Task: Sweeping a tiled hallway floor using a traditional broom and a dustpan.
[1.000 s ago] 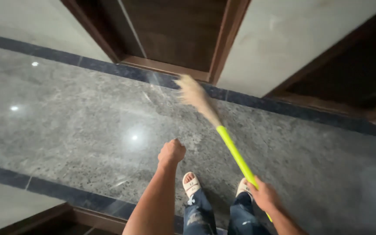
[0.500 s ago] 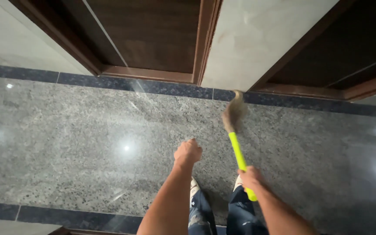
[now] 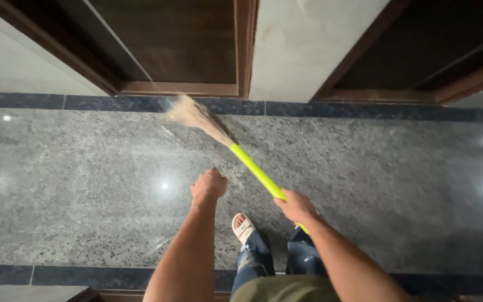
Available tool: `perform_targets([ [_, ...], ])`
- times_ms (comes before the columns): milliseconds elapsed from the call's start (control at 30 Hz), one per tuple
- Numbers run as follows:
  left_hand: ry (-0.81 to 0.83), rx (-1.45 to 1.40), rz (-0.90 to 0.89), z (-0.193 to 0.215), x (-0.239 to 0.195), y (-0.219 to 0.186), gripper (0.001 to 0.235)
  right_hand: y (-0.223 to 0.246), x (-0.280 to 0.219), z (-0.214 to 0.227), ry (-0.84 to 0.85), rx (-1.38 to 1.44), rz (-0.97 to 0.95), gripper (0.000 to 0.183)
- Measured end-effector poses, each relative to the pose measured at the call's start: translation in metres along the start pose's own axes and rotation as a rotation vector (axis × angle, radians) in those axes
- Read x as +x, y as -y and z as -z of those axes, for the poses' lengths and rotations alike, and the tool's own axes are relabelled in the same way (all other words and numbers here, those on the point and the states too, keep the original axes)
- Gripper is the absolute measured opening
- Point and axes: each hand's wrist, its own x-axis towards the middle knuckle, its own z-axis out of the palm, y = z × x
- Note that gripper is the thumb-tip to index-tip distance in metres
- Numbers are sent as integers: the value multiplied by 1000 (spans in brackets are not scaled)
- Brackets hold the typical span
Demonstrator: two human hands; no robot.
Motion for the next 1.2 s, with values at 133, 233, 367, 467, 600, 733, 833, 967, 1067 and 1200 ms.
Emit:
perform_targets([
  [133, -10, -11, -35, -8, 10, -13, 40, -28, -59, 61, 98, 4, -331, 45],
  [233, -89, 4, -97, -14, 24, -14, 37, -35, -76, 71, 20, 11, -413, 40],
  [367, -136, 7, -149, -18, 14, -23, 36, -73, -80, 42, -23, 193, -624, 39],
  [467, -130, 63, -127, -18, 13, -14, 36, -132, -62, -42, -60, 475, -659, 37],
  [600, -111, 34, -75, -34, 10, 4, 36, -30, -72, -27, 147, 199, -607, 36],
  [733, -84, 74, -7, -31, -5, 11, 36, -1, -56, -46, 325, 176, -408, 31],
  [833, -98, 73, 29, -33, -11, 11, 36, 9, -37, -31, 343, 139, -228, 37],
  [967, -106, 59, 26, -43, -16, 3, 34, 35, -67, 62, 285, 111, -274, 50],
  [1067, -76, 66, 16, -47, -18, -20, 33, -17, -91, 79, 173, 71, -128, 39],
  [1200, -85, 67, -40, -64, -8, -50, 32, -138, -107, 48, -137, -83, -66, 45],
])
